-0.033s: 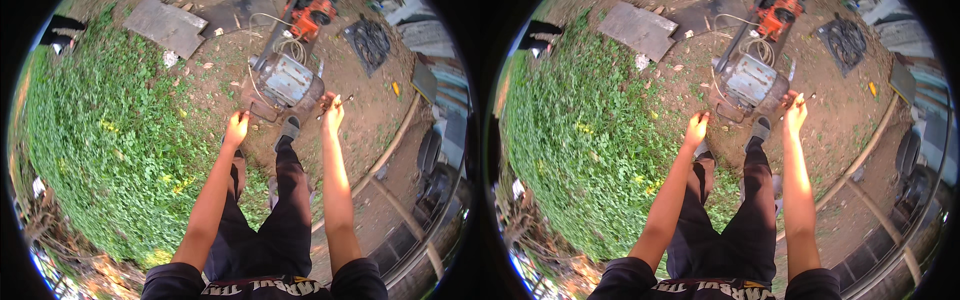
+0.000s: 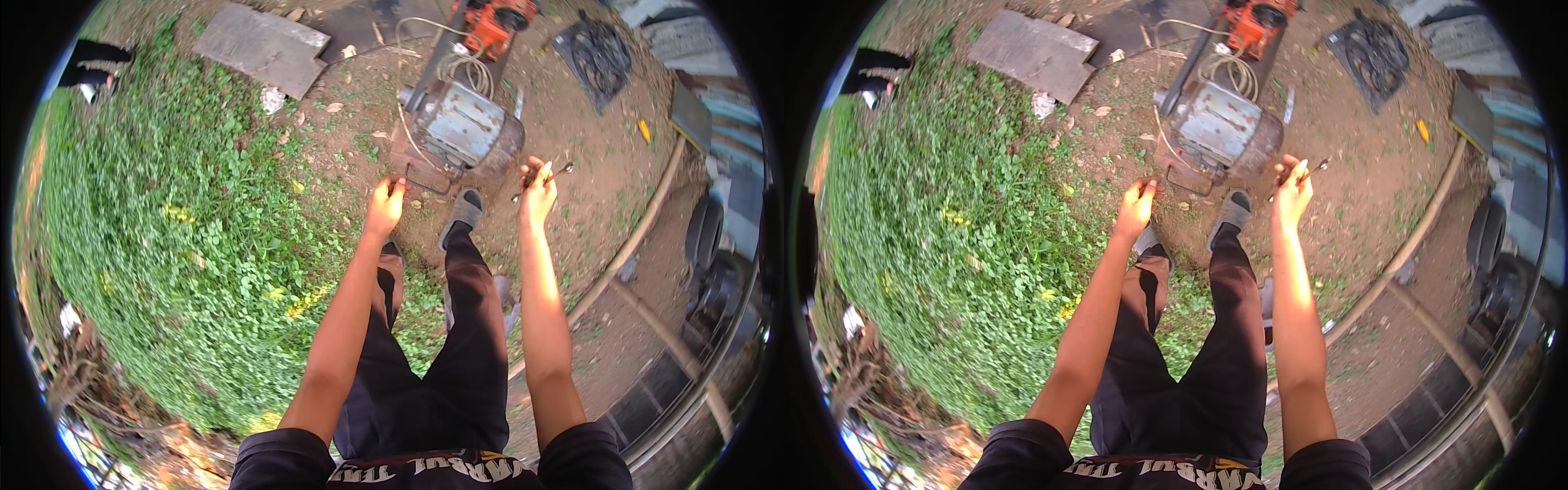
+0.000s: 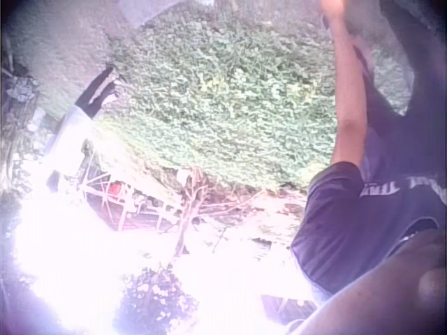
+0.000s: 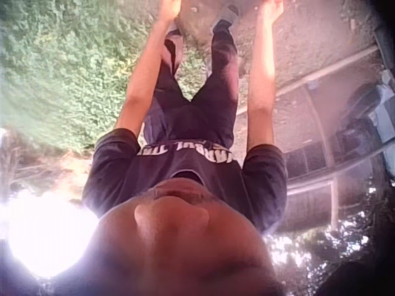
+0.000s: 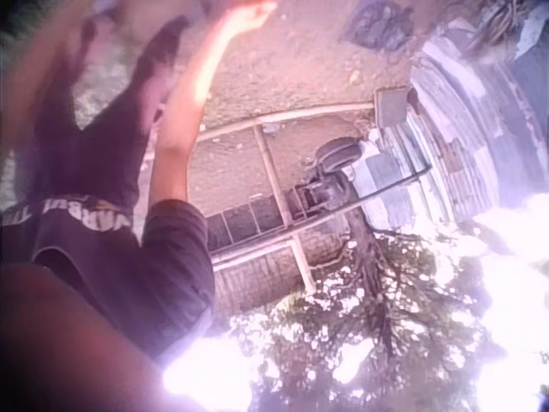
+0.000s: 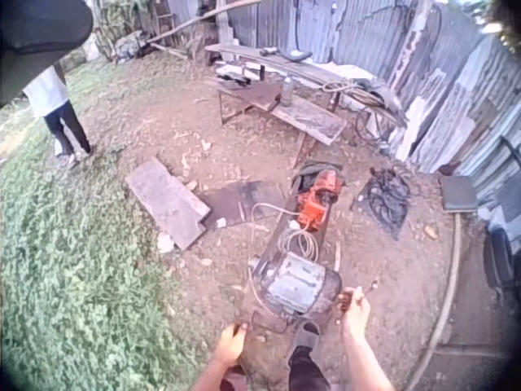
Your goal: The person uses two wrenches to loosen and tighten bolts on a small motor while sitting on the ground.
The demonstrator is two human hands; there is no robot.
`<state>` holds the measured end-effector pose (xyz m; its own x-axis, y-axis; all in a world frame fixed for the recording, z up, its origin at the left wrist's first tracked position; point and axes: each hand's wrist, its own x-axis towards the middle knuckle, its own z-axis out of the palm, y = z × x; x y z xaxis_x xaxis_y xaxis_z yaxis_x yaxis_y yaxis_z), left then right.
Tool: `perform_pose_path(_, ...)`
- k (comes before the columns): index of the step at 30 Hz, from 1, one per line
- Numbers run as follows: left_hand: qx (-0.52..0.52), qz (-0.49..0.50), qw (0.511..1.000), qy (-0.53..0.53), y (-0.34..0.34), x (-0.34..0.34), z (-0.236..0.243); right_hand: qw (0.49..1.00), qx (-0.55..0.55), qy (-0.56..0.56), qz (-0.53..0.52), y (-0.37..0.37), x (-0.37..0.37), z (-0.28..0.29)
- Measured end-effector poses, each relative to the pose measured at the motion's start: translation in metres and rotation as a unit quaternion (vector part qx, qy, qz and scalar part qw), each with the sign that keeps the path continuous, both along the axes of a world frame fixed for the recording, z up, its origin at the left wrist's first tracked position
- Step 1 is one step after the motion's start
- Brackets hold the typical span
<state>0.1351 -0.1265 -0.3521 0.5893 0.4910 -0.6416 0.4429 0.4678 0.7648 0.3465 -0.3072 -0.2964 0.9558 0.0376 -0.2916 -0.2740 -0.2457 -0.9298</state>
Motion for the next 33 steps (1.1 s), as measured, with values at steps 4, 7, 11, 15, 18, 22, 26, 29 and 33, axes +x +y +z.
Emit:
perform_pose_path(4, -0.025, -0.101, 0.995, 0.012, -0.027, 0.002, -0.005, 0.990, -0.005, 0.075, -0.119, -0.073, -0.095, 0.006)
perform_pose_path(7, -0.062, -0.176, 0.982, -0.003, -0.068, 0.003, -0.004, 0.973, -0.067, 0.124, -0.183, -0.140, -0.152, 0.000)
perform_pose_path(11, -0.060, -0.270, 0.961, -0.033, -0.140, -0.004, -0.010, 0.928, -0.267, 0.144, -0.217, -0.236, -0.226, -0.021)
perform_pose_path(15, 0.003, -0.351, 0.935, -0.047, -0.218, -0.036, -0.024, 0.851, -0.477, 0.179, -0.126, -0.342, -0.301, -0.058)
perform_pose_path(18, -0.040, -0.355, 0.932, -0.060, -0.265, -0.071, -0.028, 0.825, -0.521, 0.177, -0.126, -0.415, -0.351, -0.100)
perform_pose_path(22, 0.031, -0.404, 0.914, -0.001, -0.331, -0.127, -0.036, 0.883, -0.373, 0.233, -0.166, -0.493, -0.402, -0.155)
perform_pose_path(26, 0.040, -0.396, 0.917, 0.019, -0.398, -0.203, -0.103, 0.864, -0.422, 0.225, 0.155, -0.503, -0.425, -0.177)
perform_pose_path(29, 0.013, -0.386, 0.922, 0.026, -0.440, -0.261, -0.133, 0.837, -0.453, 0.120, 0.281, -0.541, -0.469, -0.199)
perform_pose_path(33, -0.034, -0.350, 0.936, 0.023, -0.454, -0.305, -0.151, 0.777, -0.474, 0.153, 0.385, -0.553, -0.497, -0.223)
